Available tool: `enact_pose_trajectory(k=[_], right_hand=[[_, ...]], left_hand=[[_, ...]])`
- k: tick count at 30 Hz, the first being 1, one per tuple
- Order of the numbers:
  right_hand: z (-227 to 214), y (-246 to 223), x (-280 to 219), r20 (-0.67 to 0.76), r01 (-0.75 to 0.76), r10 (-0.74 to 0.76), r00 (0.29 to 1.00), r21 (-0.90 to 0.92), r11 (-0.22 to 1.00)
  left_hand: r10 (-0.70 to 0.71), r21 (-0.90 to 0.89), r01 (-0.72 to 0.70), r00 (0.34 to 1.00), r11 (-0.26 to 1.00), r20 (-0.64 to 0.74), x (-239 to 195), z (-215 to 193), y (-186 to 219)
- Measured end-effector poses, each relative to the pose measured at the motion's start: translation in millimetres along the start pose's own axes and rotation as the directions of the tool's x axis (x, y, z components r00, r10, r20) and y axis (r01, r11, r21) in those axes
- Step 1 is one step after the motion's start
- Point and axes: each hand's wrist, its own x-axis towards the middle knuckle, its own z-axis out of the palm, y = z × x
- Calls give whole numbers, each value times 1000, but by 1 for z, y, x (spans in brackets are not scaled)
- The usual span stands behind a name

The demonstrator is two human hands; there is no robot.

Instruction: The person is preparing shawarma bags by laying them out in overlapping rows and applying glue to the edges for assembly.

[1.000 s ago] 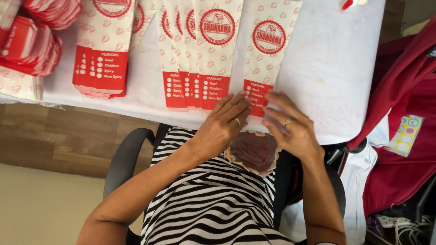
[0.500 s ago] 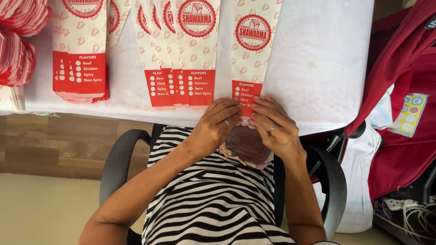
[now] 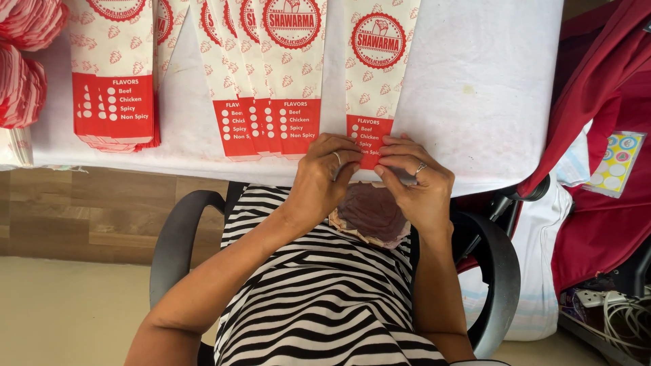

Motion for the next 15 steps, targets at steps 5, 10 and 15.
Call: enact_pose_trajectory(k=[5, 10, 15], right_hand=[[-4, -3, -2, -7, -39, 39, 999, 5, 999], [22, 4, -14, -90, 54, -65, 994, -123, 991], [28, 7, -20, -59, 62, -83, 995, -299, 952]], left_hand=[[-74, -38, 76, 996, 996, 60, 2, -5, 1], [-52, 22, 51, 997, 998, 54, 4, -3, 7], [180, 168, -180, 984, 969, 12, -9, 0, -11]])
